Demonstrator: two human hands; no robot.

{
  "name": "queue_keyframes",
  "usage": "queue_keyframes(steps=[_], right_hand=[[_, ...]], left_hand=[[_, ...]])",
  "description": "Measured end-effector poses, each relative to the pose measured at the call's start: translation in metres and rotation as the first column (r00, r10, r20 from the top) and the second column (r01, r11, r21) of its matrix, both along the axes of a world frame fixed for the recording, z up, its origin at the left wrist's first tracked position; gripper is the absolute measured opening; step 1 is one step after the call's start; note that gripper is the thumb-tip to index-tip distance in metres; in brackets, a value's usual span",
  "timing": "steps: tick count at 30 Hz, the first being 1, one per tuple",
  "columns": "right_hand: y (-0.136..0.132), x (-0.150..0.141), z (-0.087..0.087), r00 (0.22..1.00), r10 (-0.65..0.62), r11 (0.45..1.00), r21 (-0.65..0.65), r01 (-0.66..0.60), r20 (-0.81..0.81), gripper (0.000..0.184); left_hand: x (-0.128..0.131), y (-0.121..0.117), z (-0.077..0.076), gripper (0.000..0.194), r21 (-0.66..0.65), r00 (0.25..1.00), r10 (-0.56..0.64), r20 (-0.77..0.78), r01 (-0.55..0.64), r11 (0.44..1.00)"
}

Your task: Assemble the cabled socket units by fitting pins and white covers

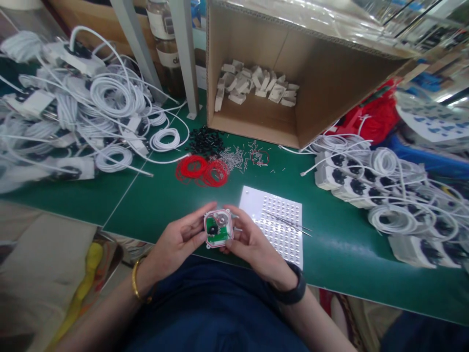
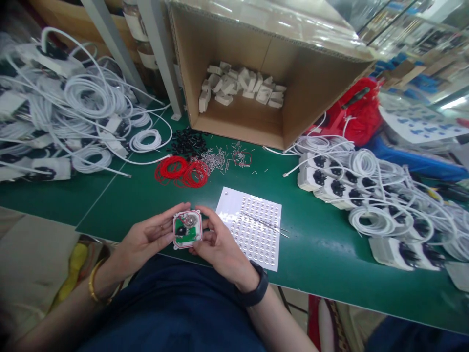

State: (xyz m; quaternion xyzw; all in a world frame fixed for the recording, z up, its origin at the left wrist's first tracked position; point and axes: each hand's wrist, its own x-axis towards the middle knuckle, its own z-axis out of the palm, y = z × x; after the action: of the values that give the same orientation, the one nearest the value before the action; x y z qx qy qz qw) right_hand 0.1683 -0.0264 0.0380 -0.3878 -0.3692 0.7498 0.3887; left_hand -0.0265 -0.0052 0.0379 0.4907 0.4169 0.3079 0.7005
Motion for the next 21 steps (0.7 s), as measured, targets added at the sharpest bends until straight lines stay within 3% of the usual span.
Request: queue_keyframes(steps=[10, 21], right_hand=[[-0.004, -0.003, 0.004, 0.996, 0.068, 0.998, 0.009, -0.069, 0.061, 0.063], [-0.007, -0.002, 0.002, 0.991, 0.123, 0.992, 0.022, -0.125, 0.047, 0.062]], left_hand=[[0.003, 0.012, 0.016, 0.015, 0.069, 0.979, 0.101, -0.178, -0.09, 0.994], [-0.004, 0.032, 0.03, 0.012, 0.136, 0.912, -0.059, -0.406, 0.124, 0.983]])
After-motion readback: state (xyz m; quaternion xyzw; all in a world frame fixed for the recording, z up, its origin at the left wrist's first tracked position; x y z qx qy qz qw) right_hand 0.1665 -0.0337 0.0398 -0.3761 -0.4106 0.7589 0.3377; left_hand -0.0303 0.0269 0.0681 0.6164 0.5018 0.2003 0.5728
